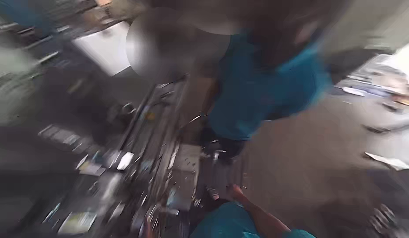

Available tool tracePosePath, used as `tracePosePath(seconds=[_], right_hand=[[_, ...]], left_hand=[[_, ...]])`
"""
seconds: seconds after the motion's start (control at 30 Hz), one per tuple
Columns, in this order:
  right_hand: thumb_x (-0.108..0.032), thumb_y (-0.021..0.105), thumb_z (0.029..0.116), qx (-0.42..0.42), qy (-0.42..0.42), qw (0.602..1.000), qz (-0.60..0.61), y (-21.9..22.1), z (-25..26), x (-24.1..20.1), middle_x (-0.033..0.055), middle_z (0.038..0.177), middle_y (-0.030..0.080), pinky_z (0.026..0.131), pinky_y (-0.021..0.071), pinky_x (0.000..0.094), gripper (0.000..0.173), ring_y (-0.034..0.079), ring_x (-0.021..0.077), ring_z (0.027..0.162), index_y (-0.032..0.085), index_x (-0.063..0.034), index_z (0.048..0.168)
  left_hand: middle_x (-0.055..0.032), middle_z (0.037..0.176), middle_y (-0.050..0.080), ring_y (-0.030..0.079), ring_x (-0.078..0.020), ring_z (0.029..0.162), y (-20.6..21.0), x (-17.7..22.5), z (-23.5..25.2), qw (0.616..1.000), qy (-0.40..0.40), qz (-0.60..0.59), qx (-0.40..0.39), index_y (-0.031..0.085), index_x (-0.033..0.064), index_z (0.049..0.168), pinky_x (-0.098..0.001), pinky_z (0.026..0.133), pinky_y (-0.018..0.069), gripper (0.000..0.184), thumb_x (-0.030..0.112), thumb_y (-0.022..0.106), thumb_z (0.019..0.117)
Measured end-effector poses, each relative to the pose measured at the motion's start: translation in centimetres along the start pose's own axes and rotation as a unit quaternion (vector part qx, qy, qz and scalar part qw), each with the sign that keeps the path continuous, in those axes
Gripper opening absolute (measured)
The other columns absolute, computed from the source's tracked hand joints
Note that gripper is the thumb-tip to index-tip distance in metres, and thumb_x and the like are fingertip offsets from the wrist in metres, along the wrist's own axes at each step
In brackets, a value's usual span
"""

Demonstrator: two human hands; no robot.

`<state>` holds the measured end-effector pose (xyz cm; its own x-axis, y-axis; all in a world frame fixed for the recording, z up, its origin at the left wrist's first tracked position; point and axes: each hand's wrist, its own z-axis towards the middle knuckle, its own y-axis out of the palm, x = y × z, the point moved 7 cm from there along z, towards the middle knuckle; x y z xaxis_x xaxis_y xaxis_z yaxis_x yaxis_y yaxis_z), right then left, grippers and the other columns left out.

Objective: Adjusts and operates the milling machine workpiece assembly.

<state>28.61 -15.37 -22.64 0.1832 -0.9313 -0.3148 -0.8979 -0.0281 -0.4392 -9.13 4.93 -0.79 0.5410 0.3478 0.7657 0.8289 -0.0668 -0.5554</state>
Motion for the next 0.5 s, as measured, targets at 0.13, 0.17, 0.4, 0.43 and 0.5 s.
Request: tracePosePath(seconds=[0.13, 0.17, 0.4, 0.43, 0.5], right_hand=[[-0.035, 0.056, 0.1052, 0.004, -0.082, 0.996, -0.038, -0.4, 4.7, -2.6, 0.0244, 0.118, 0.069, 0.092, 0.0495, 0.0618, 0.04, 0.066, 0.0419, 0.107, 0.067, -0.0052, 0.129], [-0.036, 0.057, 0.1052, -0.008, -0.092, 0.994, -0.052, -0.2, 5.3, -2.9, 0.0247, 0.116, 0.069, 0.09, 0.0495, 0.062, 0.04, 0.066, 0.0421, 0.104, 0.067, -0.0052, 0.129], [-0.035, 0.058, 0.1048, -0.036, -0.105, 0.991, -0.076, -0.9, 8.2, -4.0, 0.0222, 0.104, 0.068, 0.08, 0.0487, 0.0575, 0.038, 0.063, 0.0364, 0.09, 0.068, -0.0048, 0.125], [-0.035, 0.058, 0.1047, -0.038, -0.106, 0.991, -0.076, -1.1, 8.6, -4.1, 0.0231, 0.107, 0.068, 0.082, 0.0496, 0.0596, 0.039, 0.064, 0.0382, 0.094, 0.068, -0.0043, 0.126], [-0.035, 0.059, 0.104, -0.034, -0.103, 0.992, -0.07, -1.4, 8.7, -3.9, 0.0225, 0.105, 0.069, 0.08, 0.0497, 0.0584, 0.039, 0.064, 0.0371, 0.092, 0.068, -0.0044, 0.126]], left_hand=[[-0.0298, 0.144, 0.053, 0.055, -0.0405, 0.132, -0.6, 0.1, 1.2, 0.99, -0.127, -0.01, 0.056, 0.035, -0.0044, 0.154, -0.0576, 0.11, 0.0444, 0.084, 0.043, 0.072, 0.095], [-0.0276, 0.142, 0.055, 0.058, -0.0383, 0.129, -0.8, -0.2, 1.5, 0.991, -0.122, -0.007, 0.057, 0.036, -0.0025, 0.153, -0.0564, 0.107, 0.0482, 0.085, 0.045, 0.073, 0.0934], [-0.0249, 0.141, 0.056, 0.064, -0.0351, 0.119, 0.0, -1.3, 2.4, 0.986, -0.113, -0.106, 0.057, 0.03, 0.0045, 0.158, -0.0548, 0.093, 0.0579, 0.095, 0.046, 0.079, 0.088], [-0.0244, 0.14, 0.056, 0.067, -0.0349, 0.114, 0.1, -1.4, 2.4, 0.984, -0.115, -0.121, 0.056, 0.029, 0.0053, 0.157, -0.0547, 0.088, 0.0603, 0.094, 0.045, 0.079, 0.0878], [-0.0243, 0.138, 0.057, 0.069, -0.0351, 0.11, 0.2, -1.6, 2.2, 0.981, -0.122, -0.139, 0.052, 0.029, 0.0054, 0.157, -0.0542, 0.084, 0.0621, 0.093, 0.043, 0.08, 0.088]])
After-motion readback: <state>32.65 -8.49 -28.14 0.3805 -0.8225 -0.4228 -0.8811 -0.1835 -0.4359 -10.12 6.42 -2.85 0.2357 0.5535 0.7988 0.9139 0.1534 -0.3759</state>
